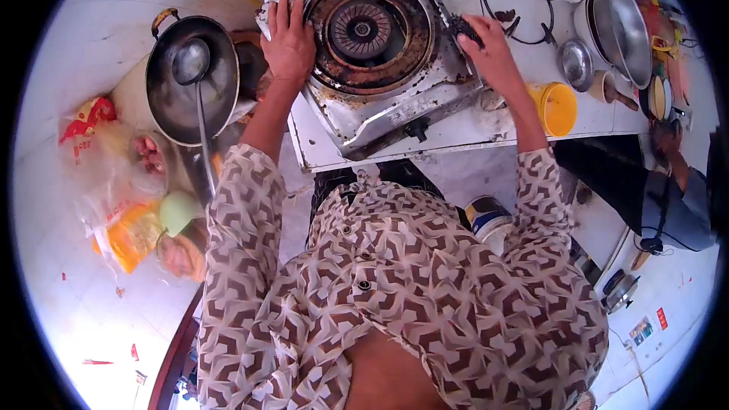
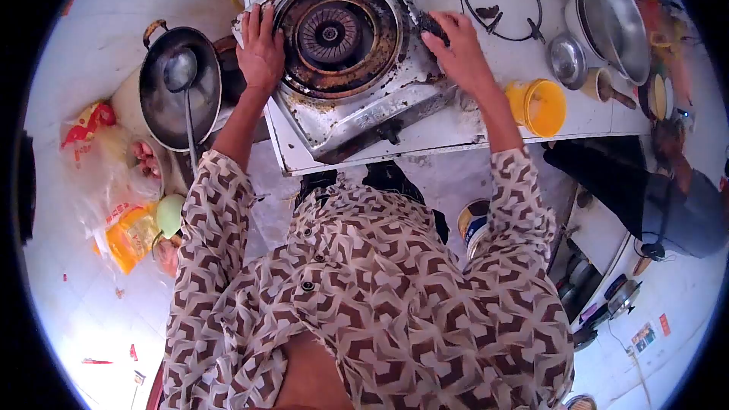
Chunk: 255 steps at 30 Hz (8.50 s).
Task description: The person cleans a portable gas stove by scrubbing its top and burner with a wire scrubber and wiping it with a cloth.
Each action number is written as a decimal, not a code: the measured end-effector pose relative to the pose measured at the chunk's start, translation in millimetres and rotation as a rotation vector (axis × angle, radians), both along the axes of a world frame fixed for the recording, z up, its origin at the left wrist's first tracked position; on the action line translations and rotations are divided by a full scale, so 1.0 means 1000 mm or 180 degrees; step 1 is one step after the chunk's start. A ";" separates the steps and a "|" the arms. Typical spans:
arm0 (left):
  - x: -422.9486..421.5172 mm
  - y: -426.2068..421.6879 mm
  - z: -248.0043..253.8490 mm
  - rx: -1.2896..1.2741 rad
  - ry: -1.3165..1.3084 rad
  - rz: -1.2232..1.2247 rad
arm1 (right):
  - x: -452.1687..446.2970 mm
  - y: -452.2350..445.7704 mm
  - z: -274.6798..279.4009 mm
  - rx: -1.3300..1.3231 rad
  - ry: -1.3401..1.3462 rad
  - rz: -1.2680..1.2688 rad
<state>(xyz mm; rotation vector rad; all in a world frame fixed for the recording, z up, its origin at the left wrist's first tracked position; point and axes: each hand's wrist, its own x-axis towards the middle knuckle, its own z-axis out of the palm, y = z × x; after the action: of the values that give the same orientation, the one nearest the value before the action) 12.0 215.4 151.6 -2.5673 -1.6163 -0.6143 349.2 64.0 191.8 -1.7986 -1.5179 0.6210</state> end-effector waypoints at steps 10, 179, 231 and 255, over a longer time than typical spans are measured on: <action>0.001 0.000 0.003 0.0037 -0.0031 -0.0023 | -0.028 0.007 -0.010 0.0756 -0.0108 -0.0544; 0.003 -0.004 -0.021 -0.0194 -0.2220 0.0439 | -0.180 0.189 0.002 0.0865 -0.2261 0.0411; -0.050 0.026 -0.001 -0.2342 -0.1230 -0.0706 | -0.210 0.155 -0.013 0.0914 -0.1593 0.1042; -0.049 0.031 -0.002 -0.2429 -0.0837 -0.0812 | -0.214 0.030 0.000 0.0643 -0.1102 0.1073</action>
<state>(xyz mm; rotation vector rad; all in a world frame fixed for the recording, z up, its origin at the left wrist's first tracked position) -36.8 246.6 149.6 -3.3981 -1.9007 -0.4071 135.1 94.2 191.8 -1.5638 -2.0645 0.3025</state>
